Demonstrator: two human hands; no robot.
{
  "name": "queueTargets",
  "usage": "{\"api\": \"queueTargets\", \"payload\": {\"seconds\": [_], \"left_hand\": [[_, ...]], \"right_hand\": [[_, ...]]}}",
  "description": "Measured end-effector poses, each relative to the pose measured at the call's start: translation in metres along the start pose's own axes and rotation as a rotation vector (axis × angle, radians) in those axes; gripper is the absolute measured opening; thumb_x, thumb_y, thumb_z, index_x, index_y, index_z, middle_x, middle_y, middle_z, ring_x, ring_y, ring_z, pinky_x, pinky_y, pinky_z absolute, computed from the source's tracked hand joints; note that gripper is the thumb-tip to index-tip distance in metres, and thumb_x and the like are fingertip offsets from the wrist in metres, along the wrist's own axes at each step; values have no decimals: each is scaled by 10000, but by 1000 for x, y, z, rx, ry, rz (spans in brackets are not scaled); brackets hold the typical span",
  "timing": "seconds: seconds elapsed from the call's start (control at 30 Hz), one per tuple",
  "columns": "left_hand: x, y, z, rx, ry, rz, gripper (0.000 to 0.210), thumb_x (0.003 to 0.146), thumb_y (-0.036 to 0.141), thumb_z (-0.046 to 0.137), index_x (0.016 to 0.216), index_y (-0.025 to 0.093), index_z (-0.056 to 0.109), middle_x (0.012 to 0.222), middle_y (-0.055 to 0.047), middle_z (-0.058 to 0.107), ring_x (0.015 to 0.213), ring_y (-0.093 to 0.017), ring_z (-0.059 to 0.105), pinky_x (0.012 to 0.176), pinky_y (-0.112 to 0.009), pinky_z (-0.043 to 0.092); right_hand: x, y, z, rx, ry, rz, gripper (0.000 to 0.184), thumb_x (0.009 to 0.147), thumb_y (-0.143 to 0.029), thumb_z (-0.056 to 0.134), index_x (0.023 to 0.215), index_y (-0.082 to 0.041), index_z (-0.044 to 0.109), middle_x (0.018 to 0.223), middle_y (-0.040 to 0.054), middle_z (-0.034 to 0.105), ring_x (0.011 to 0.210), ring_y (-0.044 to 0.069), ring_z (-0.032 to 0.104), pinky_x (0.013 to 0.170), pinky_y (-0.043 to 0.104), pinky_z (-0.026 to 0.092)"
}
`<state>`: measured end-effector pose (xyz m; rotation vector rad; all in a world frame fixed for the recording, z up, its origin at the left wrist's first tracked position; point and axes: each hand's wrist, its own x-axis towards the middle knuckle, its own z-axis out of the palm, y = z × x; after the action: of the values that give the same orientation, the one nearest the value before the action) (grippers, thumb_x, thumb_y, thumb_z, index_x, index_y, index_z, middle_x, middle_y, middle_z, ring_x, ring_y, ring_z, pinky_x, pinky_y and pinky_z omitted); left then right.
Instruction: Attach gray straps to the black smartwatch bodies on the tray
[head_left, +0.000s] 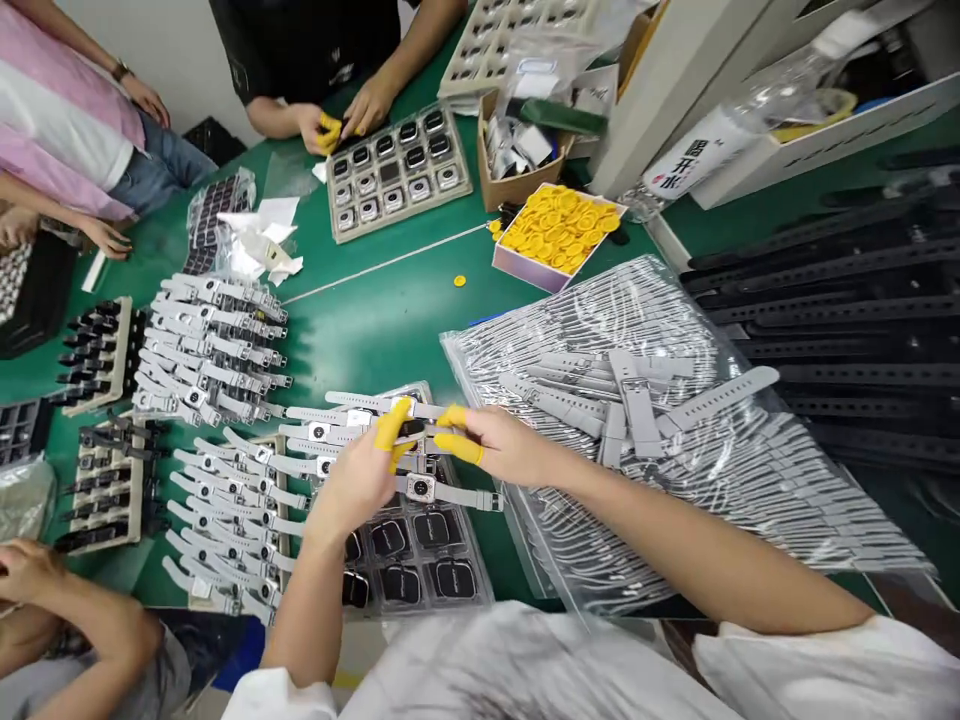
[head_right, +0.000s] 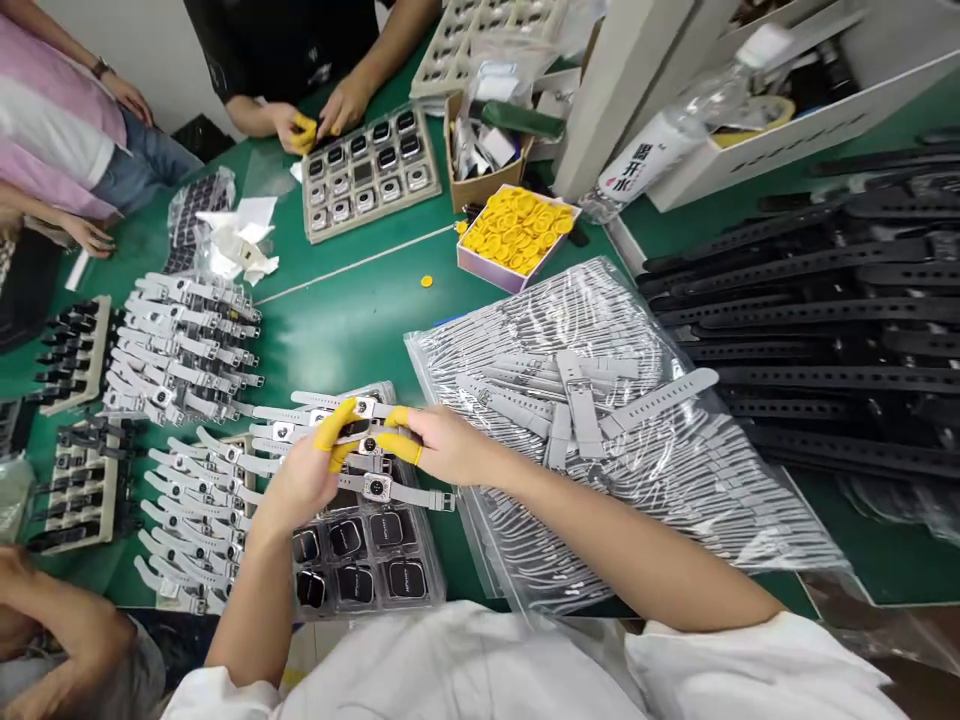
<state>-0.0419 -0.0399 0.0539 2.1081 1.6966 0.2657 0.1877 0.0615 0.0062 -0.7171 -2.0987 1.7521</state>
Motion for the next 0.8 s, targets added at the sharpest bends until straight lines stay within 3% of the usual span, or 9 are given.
{"api": "queueTargets", "payload": {"seconds": [0.07,0.2,0.33,0.4,0.47,0.53,0.63,0.8], "left_hand": [[-14,-10,-19,85,-59,-80,635,923,29,400,1531,210,404,1285,-125,694,1087,-269,701,902,-428,613],[-54,-24,-40,294,-91,-95,473,910,13,408,1276,192,647,1174,-125,714,1069,-295,663,945,-475,566],[-98,-28,-41,253,-149,-233,508,898,14,429,1347,190,589,1072,-102,712,978,-258,654,857,-395,569],[-112,-30,-36,155,-199,-273,448,911,25,433,1291,191,604,1059,-84,709,962,-233,657,831,-348,566],[-117,-34,-28,108,-234,-241,381,937,36,433,1198,206,651,1081,-71,707,978,-219,656,860,-335,552],[-115,-40,-18,158,-194,-207,377,953,41,446,1172,227,690,1085,-61,702,976,-213,650,884,-339,535],[-106,-49,-1,286,-44,-218,325,972,90,502,1164,241,716,1061,-65,689,957,-225,635,900,-372,526],[-115,-49,26,373,203,-304,195,1001,206,527,1111,179,686,1154,-143,649,1155,-322,579,1071,-578,454]], "right_hand": [[1,-1,-1,-203,-79,-19,344,1052,-446,463,920,-185,644,643,-27,555,547,139,463,544,282,302],[-4,-12,14,-591,-120,-151,338,1065,-368,461,921,-172,695,880,68,693,688,183,591,571,297,330],[-23,-33,49,-841,-154,-231,298,1046,-272,486,891,-160,714,964,108,702,766,224,668,581,311,405],[-30,-40,67,-891,-192,-233,175,989,-149,535,966,-153,708,965,107,716,785,232,693,585,313,445],[-33,-43,81,-930,-210,-196,209,921,-44,565,1062,-136,687,963,112,729,830,245,715,607,314,488],[-30,-42,91,-969,-205,-128,267,896,3,562,1107,-120,670,976,128,737,885,262,728,642,322,525],[-26,-38,98,-1008,-168,-43,244,934,-12,527,1094,-122,675,1036,149,738,957,280,729,684,337,562],[-56,-31,99,-925,92,10,207,1008,-220,511,1080,-142,688,1096,174,708,1033,322,700,762,402,605]]}}
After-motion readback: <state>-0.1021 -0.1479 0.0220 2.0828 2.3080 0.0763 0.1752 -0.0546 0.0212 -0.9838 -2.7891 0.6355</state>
